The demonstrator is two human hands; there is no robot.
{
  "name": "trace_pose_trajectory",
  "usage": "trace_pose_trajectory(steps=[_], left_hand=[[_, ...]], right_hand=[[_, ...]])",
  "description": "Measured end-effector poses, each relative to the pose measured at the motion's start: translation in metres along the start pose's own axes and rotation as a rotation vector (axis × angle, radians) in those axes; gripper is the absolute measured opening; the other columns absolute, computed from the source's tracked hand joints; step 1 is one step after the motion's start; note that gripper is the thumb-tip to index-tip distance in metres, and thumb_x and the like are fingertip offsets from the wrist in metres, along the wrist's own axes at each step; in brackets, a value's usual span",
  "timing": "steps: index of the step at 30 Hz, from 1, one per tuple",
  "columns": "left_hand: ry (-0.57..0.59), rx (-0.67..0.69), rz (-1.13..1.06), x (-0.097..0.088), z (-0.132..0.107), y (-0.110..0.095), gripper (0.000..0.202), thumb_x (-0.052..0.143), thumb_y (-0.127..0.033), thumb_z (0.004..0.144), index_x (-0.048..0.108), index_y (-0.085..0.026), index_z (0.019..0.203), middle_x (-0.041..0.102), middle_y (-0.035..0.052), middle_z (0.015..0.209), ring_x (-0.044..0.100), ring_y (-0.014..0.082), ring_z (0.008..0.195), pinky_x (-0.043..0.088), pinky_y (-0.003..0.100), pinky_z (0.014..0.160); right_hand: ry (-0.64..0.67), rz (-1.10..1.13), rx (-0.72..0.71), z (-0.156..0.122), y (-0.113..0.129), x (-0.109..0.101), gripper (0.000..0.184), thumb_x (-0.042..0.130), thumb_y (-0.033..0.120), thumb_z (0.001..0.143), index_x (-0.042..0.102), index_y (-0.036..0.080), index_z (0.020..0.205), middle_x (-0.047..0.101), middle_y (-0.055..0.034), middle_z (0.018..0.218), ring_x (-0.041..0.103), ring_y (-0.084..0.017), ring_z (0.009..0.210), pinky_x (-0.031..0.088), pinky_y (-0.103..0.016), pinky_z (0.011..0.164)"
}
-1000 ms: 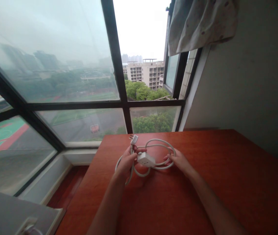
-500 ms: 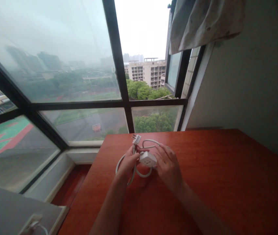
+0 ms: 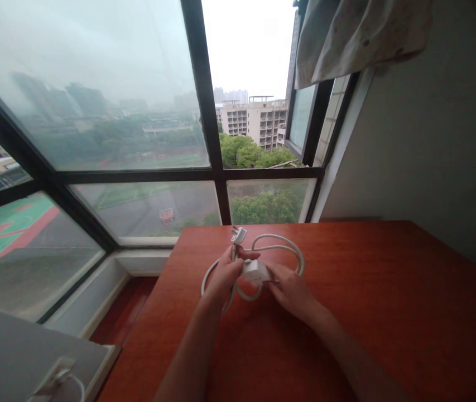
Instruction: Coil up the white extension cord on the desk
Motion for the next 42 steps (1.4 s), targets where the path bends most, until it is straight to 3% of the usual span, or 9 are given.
trace_pose_trajectory(steps=[4,7,11,15,20,24,34,38,42], left_hand=[[-0.034,0.007,-0.068,-0.003,0.0,0.0,0.027,0.066,-0.019,0.066,0.047,-0.019,0.085,0.069,0.0082,0.095,0.066,0.0233,0.096,0.05,0.035,0.083],[-0.03,0.007,-0.081,-0.005,0.002,0.003,0.029,0.07,-0.024,0.068,0.047,-0.019,0.085,0.068,0.0082,0.096,0.066,0.0237,0.101,0.048,0.038,0.09],[-0.077,-0.01,-0.138,-0.007,0.006,0.009,0.037,0.077,-0.026,0.065,0.045,-0.02,0.082,0.066,0.0033,0.089,0.067,0.0199,0.096,0.048,0.034,0.091],[-0.192,0.032,-0.252,-0.015,0.011,0.008,0.041,0.078,-0.019,0.063,0.042,-0.02,0.081,0.066,0.0021,0.085,0.069,0.0185,0.093,0.048,0.036,0.094],[-0.435,0.17,-0.314,-0.041,0.015,-0.002,0.03,0.065,-0.01,0.069,0.039,-0.02,0.081,0.069,0.0047,0.086,0.07,0.0176,0.093,0.049,0.037,0.094],[-0.484,0.251,-0.273,-0.039,0.014,-0.004,0.028,0.063,-0.012,0.07,0.04,-0.02,0.083,0.069,0.0052,0.088,0.068,0.0191,0.098,0.05,0.038,0.093],[-0.146,0.243,0.159,0.029,-0.005,0.015,0.032,0.066,-0.039,0.078,0.048,-0.019,0.096,0.064,0.0026,0.085,0.066,0.0159,0.074,0.053,0.028,0.069],[-0.223,0.323,0.338,0.021,-0.003,0.012,0.025,0.064,-0.035,0.079,0.05,-0.019,0.092,0.065,0.0017,0.08,0.062,0.0128,0.064,0.048,0.022,0.06],[-0.412,0.309,0.382,-0.011,0.008,0.007,0.018,0.056,-0.032,0.082,0.05,-0.018,0.091,0.065,0.0013,0.074,0.057,0.0108,0.054,0.043,0.02,0.051]], right_hand=[[0.005,0.582,0.064,-0.003,-0.004,-0.021,0.04,0.054,0.041,0.086,0.055,0.022,0.122,0.066,-0.0093,0.111,0.064,-0.024,0.096,0.053,-0.037,0.081],[-0.176,0.91,0.172,-0.007,-0.012,-0.048,0.042,0.046,0.05,0.088,0.054,0.024,0.121,0.065,-0.0099,0.111,0.065,-0.025,0.094,0.054,-0.041,0.08],[-0.368,1.107,0.268,-0.012,-0.028,-0.079,0.04,0.037,0.047,0.092,0.057,0.026,0.119,0.06,-0.01,0.115,0.062,-0.021,0.094,0.056,-0.039,0.082],[-0.286,1.475,0.319,-0.011,-0.043,-0.089,0.028,0.041,0.033,0.093,0.055,0.024,0.116,0.059,-0.0071,0.103,0.058,-0.012,0.075,0.057,-0.021,0.062],[-0.069,1.956,0.5,-0.007,-0.055,-0.077,0.029,0.042,0.009,0.088,0.049,0.017,0.115,0.056,-0.0031,0.086,0.049,-0.004,0.054,0.046,-0.009,0.042],[0.009,1.982,0.572,-0.003,-0.05,-0.052,0.025,0.043,0.01,0.087,0.05,0.015,0.11,0.054,-0.0023,0.082,0.046,-0.004,0.05,0.042,-0.01,0.038],[0.017,1.825,0.403,0.0,0.013,-0.006,0.016,0.053,0.027,0.088,0.061,0.017,0.096,0.052,0.0002,0.079,0.033,-0.003,0.048,0.031,-0.012,0.039],[0.121,1.772,0.414,-0.003,0.027,-0.002,0.024,0.052,0.036,0.09,0.062,0.016,0.096,0.053,-0.0009,0.081,0.032,-0.004,0.049,0.032,-0.015,0.042],[0.196,1.745,0.465,-0.006,0.018,-0.021,0.028,0.053,0.032,0.087,0.06,0.017,0.11,0.054,-0.0007,0.08,0.028,-0.004,0.046,0.03,-0.015,0.041]])
Point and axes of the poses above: each hand's wrist, its own z-axis towards the middle knuckle, its own x-axis out of the palm, y = z × x, the point moved 3 cm from there along z, towards the middle knuckle
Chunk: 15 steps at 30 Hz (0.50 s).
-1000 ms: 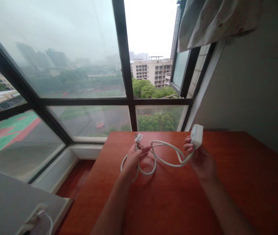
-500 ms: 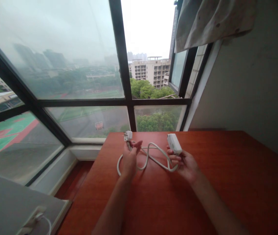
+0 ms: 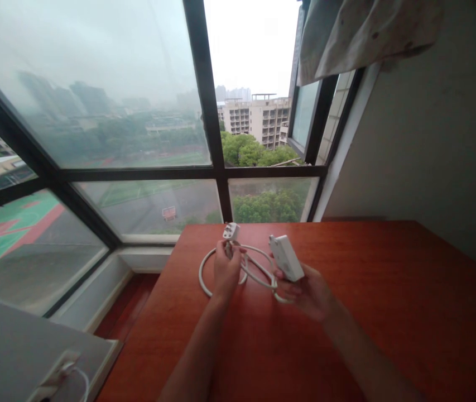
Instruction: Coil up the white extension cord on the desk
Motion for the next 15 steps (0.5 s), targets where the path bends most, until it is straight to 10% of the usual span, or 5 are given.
trace_pose_trajectory(steps=[10,15], left_hand=[[-0.482,-0.073,-0.171,-0.083,0.048,0.014,0.018,0.056,-0.018,0.07,0.041,-0.02,0.08,0.06,-0.0026,0.067,0.049,0.006,0.044,0.036,0.015,0.042],[-0.116,-0.257,-0.242,-0.07,0.047,0.014,0.034,0.068,-0.026,0.063,0.037,-0.02,0.076,0.06,-0.0036,0.062,0.05,0.0065,0.042,0.032,0.013,0.038]], right_hand=[[-0.23,-0.147,-0.23,-0.061,0.108,-0.07,0.034,0.053,0.024,0.076,0.061,0.021,0.109,0.049,0.0001,0.076,0.023,-0.004,0.044,0.023,-0.013,0.035],[-0.533,-0.19,-0.502,-0.088,0.146,-0.121,0.028,0.05,0.022,0.074,0.063,0.019,0.098,0.049,-0.0002,0.074,0.027,-0.005,0.044,0.022,-0.015,0.035]])
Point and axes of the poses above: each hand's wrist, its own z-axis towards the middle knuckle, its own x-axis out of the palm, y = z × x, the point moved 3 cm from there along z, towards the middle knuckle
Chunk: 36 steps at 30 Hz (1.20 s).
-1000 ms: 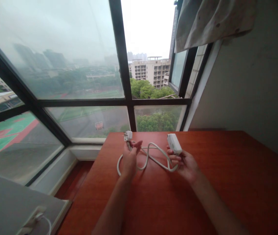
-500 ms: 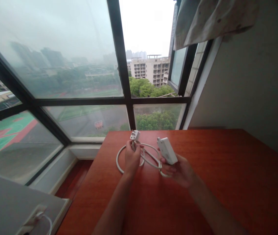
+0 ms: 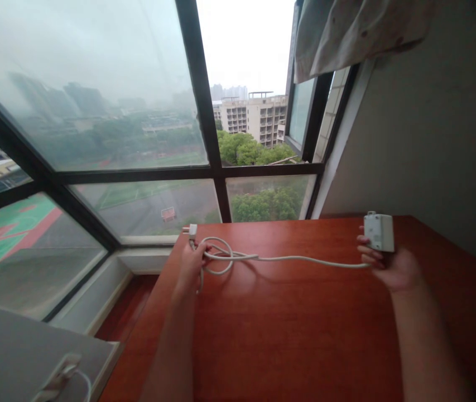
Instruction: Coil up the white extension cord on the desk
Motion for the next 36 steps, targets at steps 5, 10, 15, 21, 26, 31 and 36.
trace_pose_trajectory(steps=[5,10,15,21,26,31,36], left_hand=[[0.394,-0.025,0.03,0.037,-0.031,0.0,0.041,0.069,-0.045,0.069,0.043,-0.019,0.087,0.065,0.0007,0.068,0.057,0.0102,0.048,0.037,0.015,0.039],[0.528,-0.001,0.223,0.033,-0.036,-0.007,0.04,0.06,-0.053,0.078,0.049,-0.017,0.09,0.064,0.0017,0.069,0.056,0.0103,0.047,0.043,0.019,0.044],[0.395,0.172,0.312,0.025,-0.027,-0.012,0.036,0.056,-0.052,0.081,0.054,-0.016,0.084,0.053,-0.0034,0.061,0.051,0.0089,0.048,0.042,0.019,0.045],[0.619,0.152,0.295,0.047,-0.052,-0.015,0.036,0.057,-0.05,0.083,0.059,-0.015,0.09,0.051,-0.0034,0.059,0.053,0.0099,0.05,0.043,0.02,0.047],[0.743,0.141,0.347,0.072,-0.077,-0.003,0.036,0.056,-0.049,0.084,0.061,-0.014,0.085,0.058,-0.0001,0.059,0.057,0.0115,0.049,0.045,0.02,0.048],[0.641,0.028,0.193,0.085,-0.086,0.005,0.04,0.058,-0.054,0.081,0.06,-0.015,0.093,0.06,-0.0004,0.061,0.06,0.0128,0.049,0.048,0.022,0.047],[0.516,-0.101,0.019,0.084,-0.084,0.003,0.052,0.062,-0.056,0.077,0.058,-0.017,0.11,0.061,-0.0002,0.073,0.059,0.0118,0.051,0.049,0.022,0.045]], right_hand=[[-0.282,-0.144,-0.269,0.009,0.008,-0.027,0.021,0.051,0.03,0.075,0.064,0.019,0.087,0.053,-0.0005,0.07,0.03,-0.005,0.042,0.013,-0.02,0.033],[-0.402,-0.214,-0.447,-0.001,0.024,-0.041,0.036,0.046,0.056,0.084,0.064,0.025,0.08,0.053,-0.0023,0.064,0.034,-0.006,0.042,0.009,-0.03,0.038],[-0.476,-0.315,-0.55,-0.005,0.024,-0.031,0.05,0.045,0.071,0.077,0.06,0.023,0.079,0.053,-0.0016,0.064,0.037,-0.005,0.041,0.01,-0.03,0.041],[-0.41,-0.812,-0.621,0.003,-0.016,0.028,0.062,0.056,0.069,0.073,0.059,0.018,0.108,0.064,-0.0055,0.092,0.056,-0.016,0.071,0.039,-0.025,0.055],[-0.043,-1.077,-0.627,-0.015,-0.058,0.096,0.069,0.064,0.064,0.071,0.052,0.022,0.126,0.061,-0.0105,0.119,0.059,-0.027,0.099,0.047,-0.036,0.081],[0.238,-1.139,-0.618,-0.049,-0.099,0.144,0.092,0.083,0.05,0.056,0.041,0.03,0.136,0.056,-0.009,0.121,0.055,-0.031,0.109,0.047,-0.042,0.089],[0.181,-1.206,-0.581,-0.06,-0.135,0.156,0.087,0.08,0.039,0.062,0.038,0.03,0.138,0.054,-0.0087,0.12,0.056,-0.029,0.105,0.049,-0.042,0.085]])
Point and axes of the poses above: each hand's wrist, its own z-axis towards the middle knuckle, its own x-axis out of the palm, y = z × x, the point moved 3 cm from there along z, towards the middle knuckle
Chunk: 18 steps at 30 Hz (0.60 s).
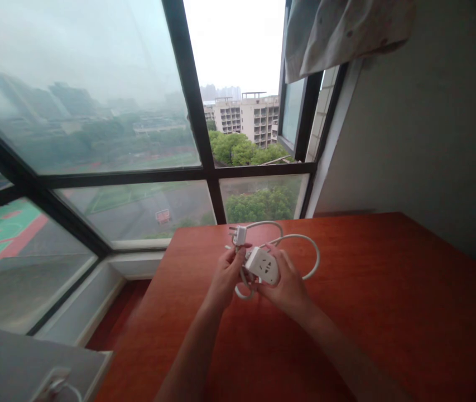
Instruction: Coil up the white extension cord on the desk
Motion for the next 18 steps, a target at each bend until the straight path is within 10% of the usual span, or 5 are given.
trace_pose_trajectory(steps=[18], left_hand=[[-0.198,0.149,0.242,-0.02,0.005,-0.006,0.05,0.056,-0.059,0.079,0.064,-0.017,0.106,0.062,0.003,0.079,0.056,0.0099,0.051,0.045,0.021,0.047]], right_hand=[[-0.12,-0.148,0.056,-0.004,-0.003,0.004,0.067,0.06,0.016,0.07,0.042,0.03,0.133,0.054,-0.0068,0.114,0.058,-0.028,0.099,0.051,-0.037,0.073]])
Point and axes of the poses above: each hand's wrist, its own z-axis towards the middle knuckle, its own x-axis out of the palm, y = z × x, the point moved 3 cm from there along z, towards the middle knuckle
